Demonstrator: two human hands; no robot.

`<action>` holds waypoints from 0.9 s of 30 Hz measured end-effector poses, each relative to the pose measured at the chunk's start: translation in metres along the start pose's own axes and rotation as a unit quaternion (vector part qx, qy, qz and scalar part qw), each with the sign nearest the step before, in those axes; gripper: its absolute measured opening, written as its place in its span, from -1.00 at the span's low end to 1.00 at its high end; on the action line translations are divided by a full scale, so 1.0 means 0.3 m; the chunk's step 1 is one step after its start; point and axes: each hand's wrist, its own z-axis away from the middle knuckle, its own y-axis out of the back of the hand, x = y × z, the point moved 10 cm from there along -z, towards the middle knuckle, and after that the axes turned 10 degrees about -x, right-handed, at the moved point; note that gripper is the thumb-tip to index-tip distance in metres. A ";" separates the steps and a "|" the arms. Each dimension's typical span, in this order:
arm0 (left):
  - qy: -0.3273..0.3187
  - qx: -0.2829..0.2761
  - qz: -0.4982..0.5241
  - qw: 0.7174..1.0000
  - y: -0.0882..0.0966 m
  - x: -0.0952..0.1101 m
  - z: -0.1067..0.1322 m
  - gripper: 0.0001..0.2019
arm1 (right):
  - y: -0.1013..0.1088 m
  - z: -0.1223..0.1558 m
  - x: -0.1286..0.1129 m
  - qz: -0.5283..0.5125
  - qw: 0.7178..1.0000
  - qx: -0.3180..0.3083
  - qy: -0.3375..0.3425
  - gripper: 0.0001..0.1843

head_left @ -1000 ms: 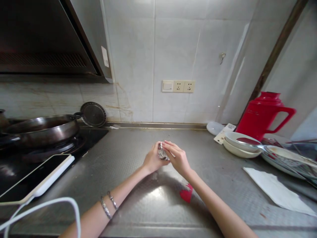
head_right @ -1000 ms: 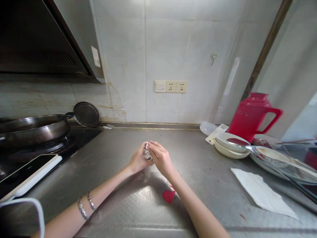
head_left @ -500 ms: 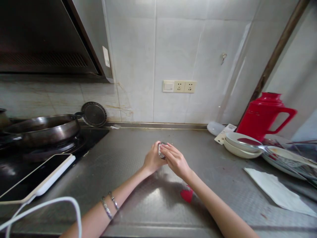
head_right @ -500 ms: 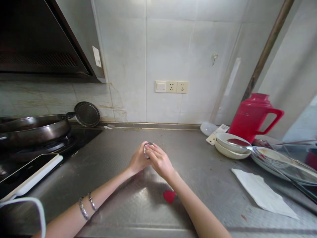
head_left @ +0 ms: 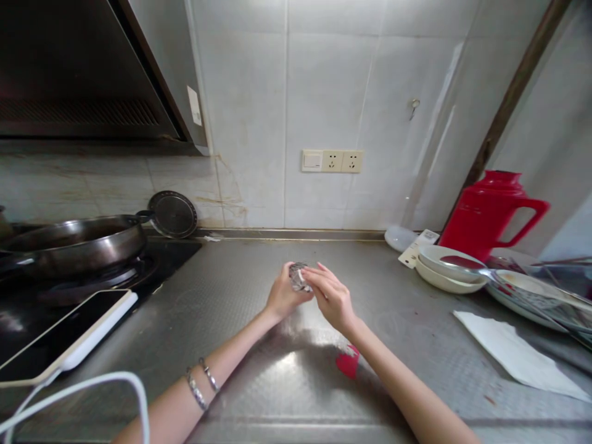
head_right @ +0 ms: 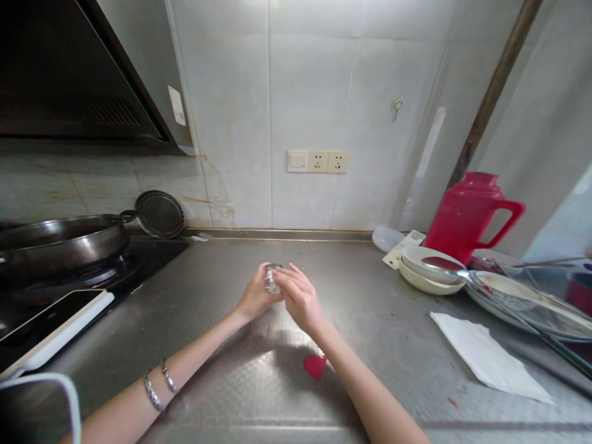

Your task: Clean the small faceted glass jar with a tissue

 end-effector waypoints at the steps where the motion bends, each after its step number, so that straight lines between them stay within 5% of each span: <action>1: -0.002 0.001 0.014 1.000 -0.002 0.008 0.001 -0.27 | 0.025 0.002 0.031 -0.007 0.999 0.030 -0.031 -0.69; 4: 0.000 -0.006 0.026 1.000 -0.016 0.028 0.011 -0.28 | 0.068 0.021 0.115 -0.026 0.989 0.088 -0.120 -0.76; 8: -0.010 -0.018 0.009 1.000 -0.032 0.055 0.028 -0.33 | 0.033 0.036 0.151 -0.054 0.984 0.064 -0.157 -0.76; 21: 0.015 0.010 -0.013 1.000 0.005 0.061 0.020 -0.49 | 0.018 0.019 0.036 -0.023 0.996 0.058 -0.062 -0.68; 27: 0.009 0.009 -0.003 1.000 0.018 0.027 0.008 -0.53 | -0.025 0.027 -0.010 -0.012 1.000 0.006 0.004 -0.58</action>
